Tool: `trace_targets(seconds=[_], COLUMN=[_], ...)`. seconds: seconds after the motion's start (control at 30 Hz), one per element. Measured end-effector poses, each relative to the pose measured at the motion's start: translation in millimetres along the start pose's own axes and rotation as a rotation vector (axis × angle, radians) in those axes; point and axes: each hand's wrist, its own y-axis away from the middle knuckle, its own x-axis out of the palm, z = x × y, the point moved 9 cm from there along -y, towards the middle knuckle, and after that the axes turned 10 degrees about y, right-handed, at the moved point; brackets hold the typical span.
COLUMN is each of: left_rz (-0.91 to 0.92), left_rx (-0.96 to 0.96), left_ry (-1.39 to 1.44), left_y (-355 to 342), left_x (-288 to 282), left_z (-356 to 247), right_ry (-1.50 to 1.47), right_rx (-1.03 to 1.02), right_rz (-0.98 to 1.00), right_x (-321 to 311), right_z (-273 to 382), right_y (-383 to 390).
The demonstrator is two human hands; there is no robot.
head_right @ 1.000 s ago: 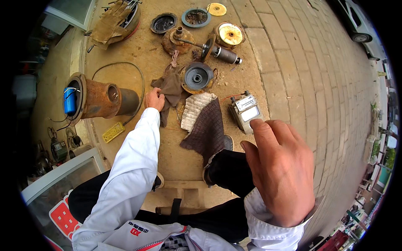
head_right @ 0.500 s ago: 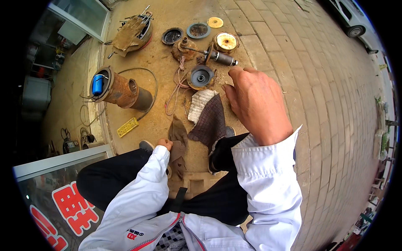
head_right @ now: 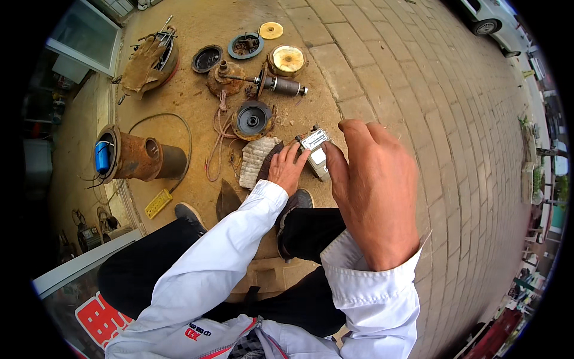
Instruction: The person sits on the ground and handles a blue cylindrical object, then uses a wrench to scrape and clean a circular metal part. The person moves a cloth aside and continues scraping the metal part with the wrench.
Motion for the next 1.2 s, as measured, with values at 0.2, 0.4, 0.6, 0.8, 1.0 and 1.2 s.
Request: trace_targets(seconds=[0.2, 0.4, 0.6, 0.8, 1.0, 1.2], left_rz=[0.316, 0.443, 0.320, 0.041, -0.026, -0.072], left_rx=[0.394, 0.393, 0.200, 0.005, -0.114, -0.059], left_ry=[-0.320, -0.272, 0.083, 0.344, 0.419, 0.262], left_y=[-82, -101, -87, -76, -71, -63], left_x=[57, 84, 41, 25, 21, 25], left_z=[-37, -39, -32, -12, -6, -10], right_ry=[0.030, 0.015, 0.002, -0.025, -0.098, -0.131], right_rx=[-0.093, -0.084, -0.061, -0.044, 0.151, 0.158], right_rz=[0.081, 0.152, 0.111, 0.073, -0.037, -0.054], right_x=[10, 16, 9, 7, -1, 3], right_z=[18, 25, 14, 7, -16, -10], right_y=[-9, -17, -14, -13, -13, -12])
